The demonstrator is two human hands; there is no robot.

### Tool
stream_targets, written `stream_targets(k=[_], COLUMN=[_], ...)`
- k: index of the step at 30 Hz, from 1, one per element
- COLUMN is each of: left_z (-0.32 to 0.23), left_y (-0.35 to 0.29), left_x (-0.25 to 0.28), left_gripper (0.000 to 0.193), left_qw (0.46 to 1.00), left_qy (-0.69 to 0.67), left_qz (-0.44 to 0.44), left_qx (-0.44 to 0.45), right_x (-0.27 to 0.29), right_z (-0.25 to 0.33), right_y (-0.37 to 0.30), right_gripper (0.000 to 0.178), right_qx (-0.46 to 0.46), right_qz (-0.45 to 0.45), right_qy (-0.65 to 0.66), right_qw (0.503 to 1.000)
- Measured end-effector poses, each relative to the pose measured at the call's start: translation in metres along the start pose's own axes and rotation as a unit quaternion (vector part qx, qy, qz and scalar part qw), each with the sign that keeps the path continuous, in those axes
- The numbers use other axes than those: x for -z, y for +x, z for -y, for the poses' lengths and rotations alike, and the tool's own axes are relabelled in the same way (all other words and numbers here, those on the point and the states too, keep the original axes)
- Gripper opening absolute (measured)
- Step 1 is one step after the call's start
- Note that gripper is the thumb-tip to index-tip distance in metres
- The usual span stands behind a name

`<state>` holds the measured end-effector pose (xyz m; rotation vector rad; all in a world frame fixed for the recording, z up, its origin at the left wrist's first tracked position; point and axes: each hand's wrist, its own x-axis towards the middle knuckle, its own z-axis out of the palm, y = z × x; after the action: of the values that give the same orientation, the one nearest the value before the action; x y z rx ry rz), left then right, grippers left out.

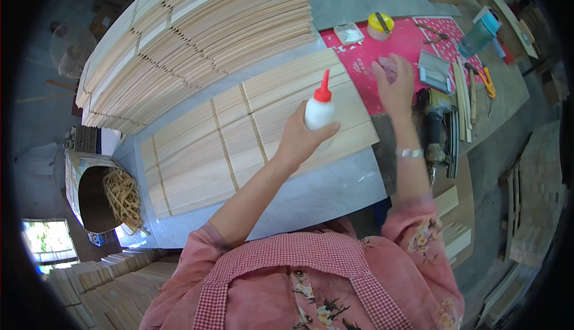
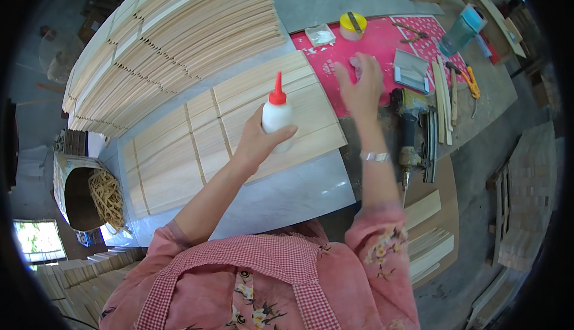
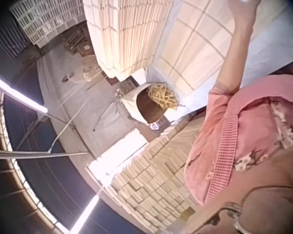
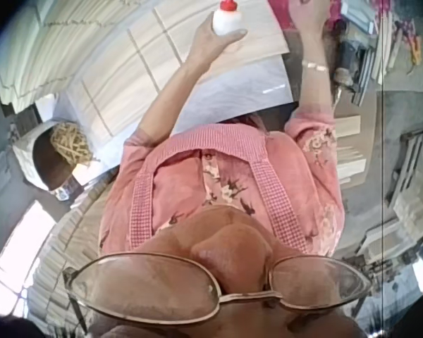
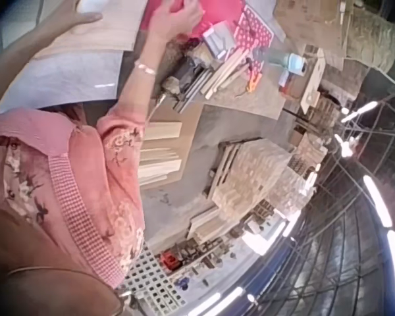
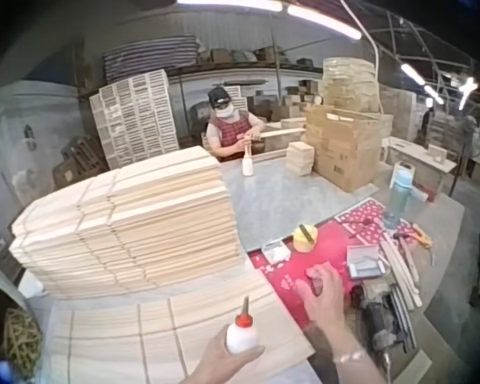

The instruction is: Assemble small wooden frames or boxes using glue and a pneumatic nail gun.

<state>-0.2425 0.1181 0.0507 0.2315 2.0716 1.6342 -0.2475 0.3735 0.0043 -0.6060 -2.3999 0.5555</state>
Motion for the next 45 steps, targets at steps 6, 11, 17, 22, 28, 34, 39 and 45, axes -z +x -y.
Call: stream_targets(k=[6, 11, 17, 22, 28, 34, 39, 45], left_z=[-0.016, 0.003, 0.047, 0.079, 0.075, 0.075, 0.072, 0.072], left_y=[0.021, 0.029, 0.074, 0.093, 0.092, 0.09, 0.089, 0.089], left_x=[-0.034, -0.036, 0.014, 0.03, 0.029, 0.026, 0.026, 0.026], left_gripper=[0.057, 0.064, 0.077, 0.081, 0.083, 0.083, 0.083, 0.083], left_qw=[0.921, 0.978, 0.802, 0.777, 0.785, 0.782, 0.788, 0.796], left_qy=[-0.379, -0.173, 0.532, 0.593, 0.593, 0.596, 0.589, 0.577], left_qz=[0.048, 0.088, -0.094, -0.098, -0.084, -0.087, -0.085, -0.081], left_qx=[0.079, -0.069, -0.253, -0.187, -0.162, -0.16, -0.16, -0.161], right_x=[0.007, 0.018, 0.06, 0.024, -0.008, -0.037, -0.052, -0.059], right_z=[0.087, 0.061, 0.001, -0.021, -0.01, -0.006, -0.009, -0.013], right_y=[-0.123, -0.095, -0.025, 0.006, 0.02, 0.035, 0.041, 0.047], right_gripper=[0.055, 0.053, 0.046, 0.05, 0.053, 0.055, 0.056, 0.055], right_qx=[-0.126, -0.188, -0.151, -0.148, -0.268, -0.266, -0.272, -0.279], right_qz=[0.1, 0.001, -0.095, -0.063, 0.004, 0.011, 0.014, 0.031], right_qy=[0.481, 0.569, 0.551, 0.355, 0.388, 0.314, 0.304, 0.297], right_qw=[0.862, 0.801, 0.815, 0.921, 0.882, 0.911, 0.913, 0.912])
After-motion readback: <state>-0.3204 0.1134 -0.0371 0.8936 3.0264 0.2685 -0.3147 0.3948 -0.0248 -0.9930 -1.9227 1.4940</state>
